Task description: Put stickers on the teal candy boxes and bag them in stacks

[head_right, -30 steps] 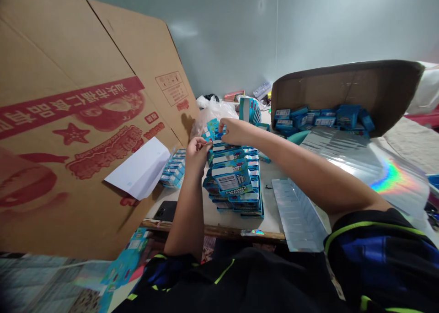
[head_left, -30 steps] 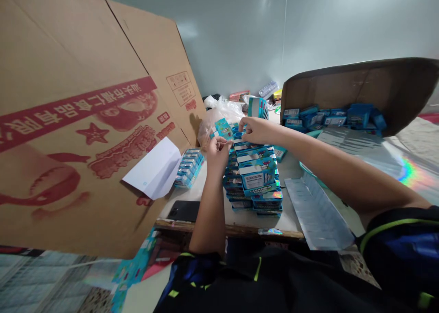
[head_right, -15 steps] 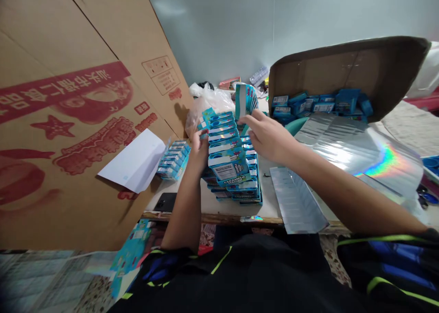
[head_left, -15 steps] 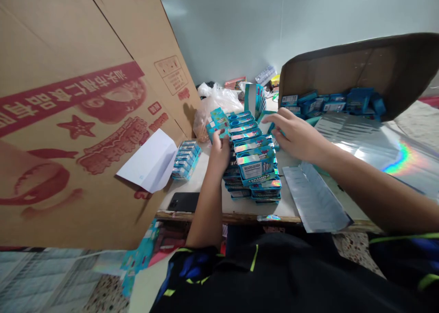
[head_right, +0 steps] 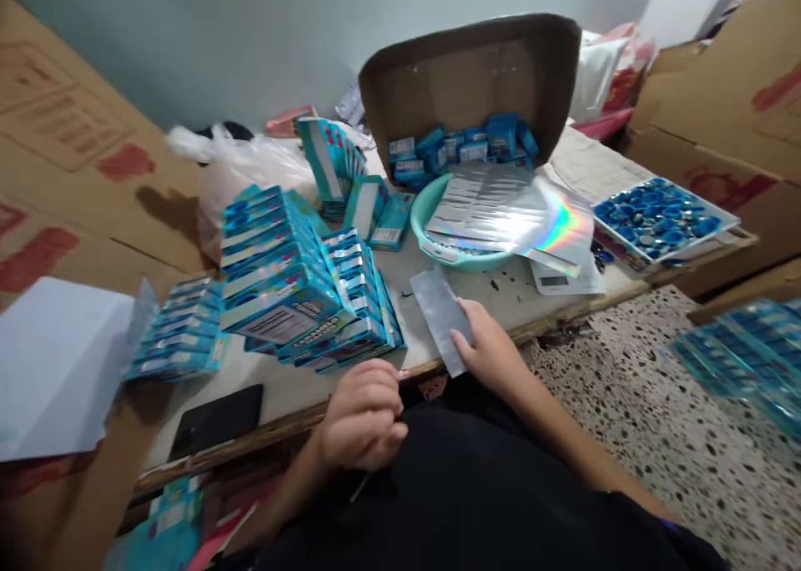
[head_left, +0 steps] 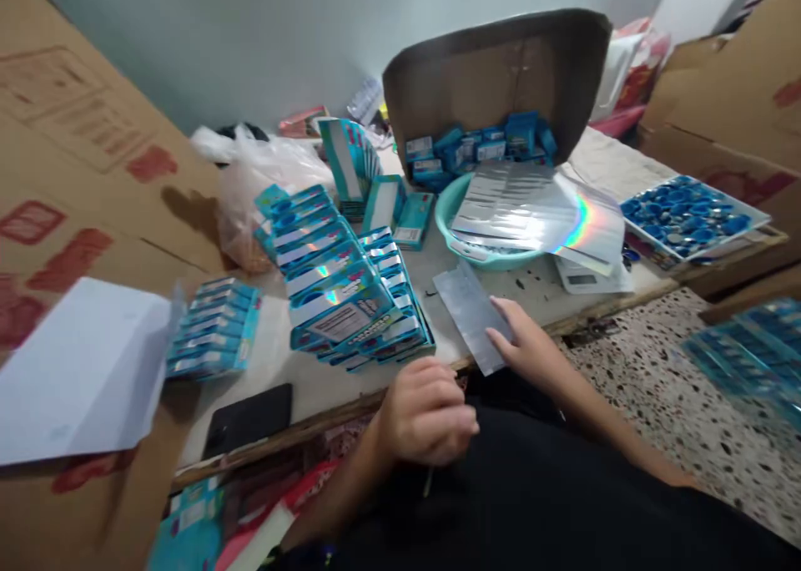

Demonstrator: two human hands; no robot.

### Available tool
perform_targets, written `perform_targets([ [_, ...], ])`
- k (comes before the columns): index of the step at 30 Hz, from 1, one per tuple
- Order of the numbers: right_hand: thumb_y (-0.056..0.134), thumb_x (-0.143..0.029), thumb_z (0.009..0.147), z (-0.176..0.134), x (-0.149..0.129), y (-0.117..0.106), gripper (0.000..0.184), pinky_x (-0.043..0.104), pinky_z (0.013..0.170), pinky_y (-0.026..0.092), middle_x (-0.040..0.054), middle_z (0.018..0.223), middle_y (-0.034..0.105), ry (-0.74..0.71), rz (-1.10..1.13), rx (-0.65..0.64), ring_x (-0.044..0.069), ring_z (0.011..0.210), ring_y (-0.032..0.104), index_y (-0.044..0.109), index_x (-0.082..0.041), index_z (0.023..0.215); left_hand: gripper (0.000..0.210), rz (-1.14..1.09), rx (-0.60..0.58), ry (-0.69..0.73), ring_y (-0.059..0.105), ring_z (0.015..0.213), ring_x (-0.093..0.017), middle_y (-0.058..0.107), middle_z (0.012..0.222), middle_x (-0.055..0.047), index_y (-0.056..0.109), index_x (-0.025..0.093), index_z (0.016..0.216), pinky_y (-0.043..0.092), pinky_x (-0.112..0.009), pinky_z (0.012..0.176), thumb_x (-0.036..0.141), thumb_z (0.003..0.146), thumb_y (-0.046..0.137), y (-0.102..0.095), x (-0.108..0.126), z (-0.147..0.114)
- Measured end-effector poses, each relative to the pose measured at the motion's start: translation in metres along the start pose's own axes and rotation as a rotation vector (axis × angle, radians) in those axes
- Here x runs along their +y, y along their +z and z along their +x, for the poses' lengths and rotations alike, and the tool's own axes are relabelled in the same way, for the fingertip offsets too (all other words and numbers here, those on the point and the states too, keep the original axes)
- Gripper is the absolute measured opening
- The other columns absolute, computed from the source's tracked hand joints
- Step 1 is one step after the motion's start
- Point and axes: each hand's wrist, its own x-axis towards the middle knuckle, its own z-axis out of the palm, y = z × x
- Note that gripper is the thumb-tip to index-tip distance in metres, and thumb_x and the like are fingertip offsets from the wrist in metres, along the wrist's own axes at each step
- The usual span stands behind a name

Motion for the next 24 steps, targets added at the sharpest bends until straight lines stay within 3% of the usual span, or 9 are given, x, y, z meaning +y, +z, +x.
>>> perform_targets([
  [1,0.051,-0.034,0.097,-0.003,-0.003,0.004,0.054,0.051,0.119,0.045,0.0195,0.148,0.058,-0.023,-0.008,-0.021,0.031,0.138,0.057,0.05,-0.015,0.148,0.009,-0.013,-0.062,-0.012,0.063,0.069,-0.015,0.068,0.077,0.002,0.057,0.026,0.106,0.056,-0.032,0.073,0.029,0.098,0.058,0.011,-0.005,0.003],
  [4,0.053,-0.03,0.096,-0.014,-0.006,0.017,0.049,0.05,0.117,0.047,0.0178,0.148,0.06,-0.108,-0.105,-0.144,0.031,0.136,0.058,0.057,-0.016,0.143,0.024,0.078,-0.076,-0.099,0.068,0.092,-0.02,0.073,0.097,-0.007,0.058,0.019,0.121,0.058,-0.037,0.085,0.023,0.097,0.059,0.042,-0.02,0.01],
  [8,0.054,-0.025,0.096,-0.029,0.005,0.026,0.04,0.062,0.115,0.042,0.0132,0.141,0.067,-0.182,-0.235,-0.31,0.036,0.132,0.06,0.068,-0.025,0.134,0.031,0.126,-0.223,-0.271,0.067,0.114,-0.028,0.072,0.117,-0.013,0.061,0.019,0.13,0.056,-0.046,0.1,0.022,0.1,0.053,0.077,-0.032,0.003],
  [14,0.049,-0.015,0.097,-0.031,0.028,0.007,0.033,0.054,0.114,0.043,0.0157,0.124,0.074,-0.201,-0.235,-0.393,0.03,0.123,0.063,0.077,-0.019,0.114,0.036,0.034,-0.434,-0.409,0.056,0.138,-0.025,0.068,0.138,-0.01,0.062,0.023,0.134,0.046,-0.048,0.118,0.02,0.104,0.042,0.107,-0.056,0.007],
  [17,0.055,-0.021,0.098,-0.031,0.038,-0.009,0.03,0.058,0.113,0.042,0.018,0.139,0.066,-0.114,-0.28,-0.307,0.032,0.13,0.06,0.073,-0.019,0.122,0.044,0.143,-0.543,-0.486,0.049,0.145,-0.029,0.063,0.146,-0.01,0.056,0.022,0.144,0.035,-0.055,0.123,0.018,0.103,0.043,0.124,-0.075,0.017],
  [20,0.072,-0.033,0.09,-0.034,0.048,-0.023,0.052,0.063,0.113,0.039,0.0233,0.151,0.056,0.042,-0.37,-0.134,0.038,0.14,0.052,0.062,-0.015,0.138,0.045,0.245,-0.668,-0.545,0.047,0.145,-0.032,0.06,0.15,-0.012,0.057,0.022,0.145,0.028,-0.06,0.125,0.02,0.101,0.047,0.141,-0.093,0.018],
  [24,0.075,-0.043,0.089,-0.038,0.06,-0.035,0.044,0.056,0.111,0.042,0.02,0.142,0.064,0.083,-0.35,-0.114,0.036,0.134,0.059,0.07,-0.016,0.124,0.037,0.223,-0.66,-0.552,0.053,0.136,-0.029,0.064,0.143,-0.01,0.068,0.023,0.133,0.029,-0.053,0.124,0.024,0.1,0.05,0.149,-0.107,0.012],
])
